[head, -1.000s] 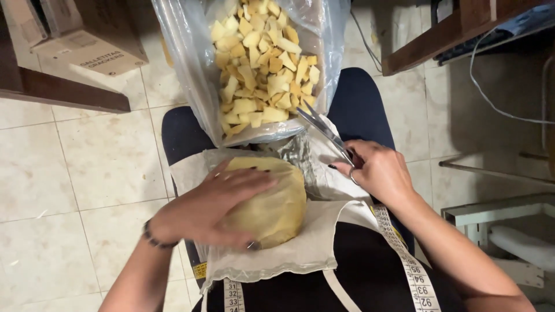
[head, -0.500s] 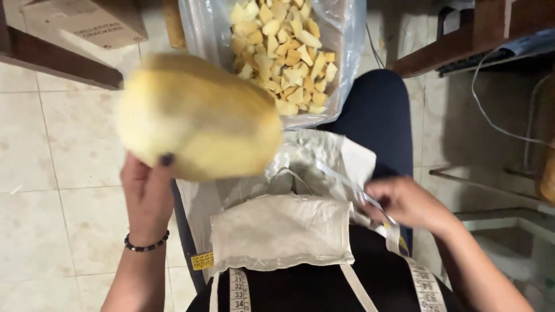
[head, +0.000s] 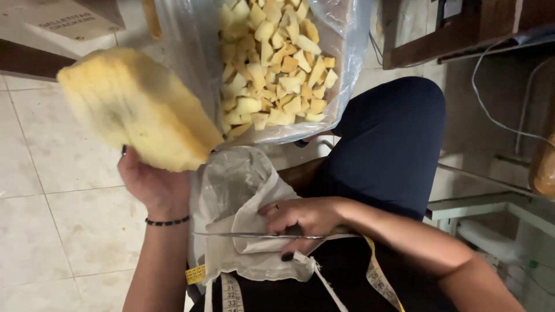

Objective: Cutting a large block of yellow foam into smaller pieces using scissors and collecting them in a plastic bag.

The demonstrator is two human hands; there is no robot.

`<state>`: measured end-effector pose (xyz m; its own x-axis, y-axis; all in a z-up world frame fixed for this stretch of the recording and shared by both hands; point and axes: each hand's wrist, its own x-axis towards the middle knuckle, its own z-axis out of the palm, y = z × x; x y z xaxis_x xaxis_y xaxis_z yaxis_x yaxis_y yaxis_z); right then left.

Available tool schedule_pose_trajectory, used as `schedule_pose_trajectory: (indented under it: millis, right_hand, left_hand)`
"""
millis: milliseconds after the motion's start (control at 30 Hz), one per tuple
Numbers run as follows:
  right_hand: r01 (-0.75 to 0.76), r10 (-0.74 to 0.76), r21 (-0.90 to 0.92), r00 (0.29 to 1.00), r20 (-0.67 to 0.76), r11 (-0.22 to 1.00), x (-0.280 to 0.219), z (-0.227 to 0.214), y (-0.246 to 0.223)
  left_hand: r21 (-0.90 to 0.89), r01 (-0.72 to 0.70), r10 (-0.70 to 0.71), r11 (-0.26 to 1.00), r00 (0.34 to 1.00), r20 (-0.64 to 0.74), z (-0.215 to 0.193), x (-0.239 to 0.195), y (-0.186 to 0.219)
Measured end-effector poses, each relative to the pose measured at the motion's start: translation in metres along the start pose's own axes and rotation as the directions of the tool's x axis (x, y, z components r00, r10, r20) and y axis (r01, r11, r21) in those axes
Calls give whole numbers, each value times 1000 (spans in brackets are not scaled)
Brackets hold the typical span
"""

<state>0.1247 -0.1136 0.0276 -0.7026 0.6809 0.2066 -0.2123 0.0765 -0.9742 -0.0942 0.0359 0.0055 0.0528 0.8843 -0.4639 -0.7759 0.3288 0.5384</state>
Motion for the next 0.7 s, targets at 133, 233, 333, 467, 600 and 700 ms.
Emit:
schedule_pose_trajectory:
  millis: [133,233,333,467,600,700]
  right_hand:
    - [-116,111,166,993,38,979,3,-8,4]
    - [-124,118,167,992,44,978,3,-7,4]
    - [-127,124,151,992,33,980,1,-7,-1]
    - [9,49,234,969,-241,972,-3,3,-8]
    - [-52,93,122,927,-362,991,-73,8,28]
    - [-194,197,76,741,-641,978,-95,-18,-20]
  left_hand:
    - [25,12,-12,1000,1000,-1,-7,7,5]
    - [48,-2,3,999,1000,-11,-12,8,5]
    - [64,12,-13,998,1000,16,-5,5,6]
    - [156,-11,21,988,998,-67,-3,7,5]
    - [86,-52,54,995,998,-29,-14,6,0]
    - [208,-92,87,974,996,34,-32,11,-5]
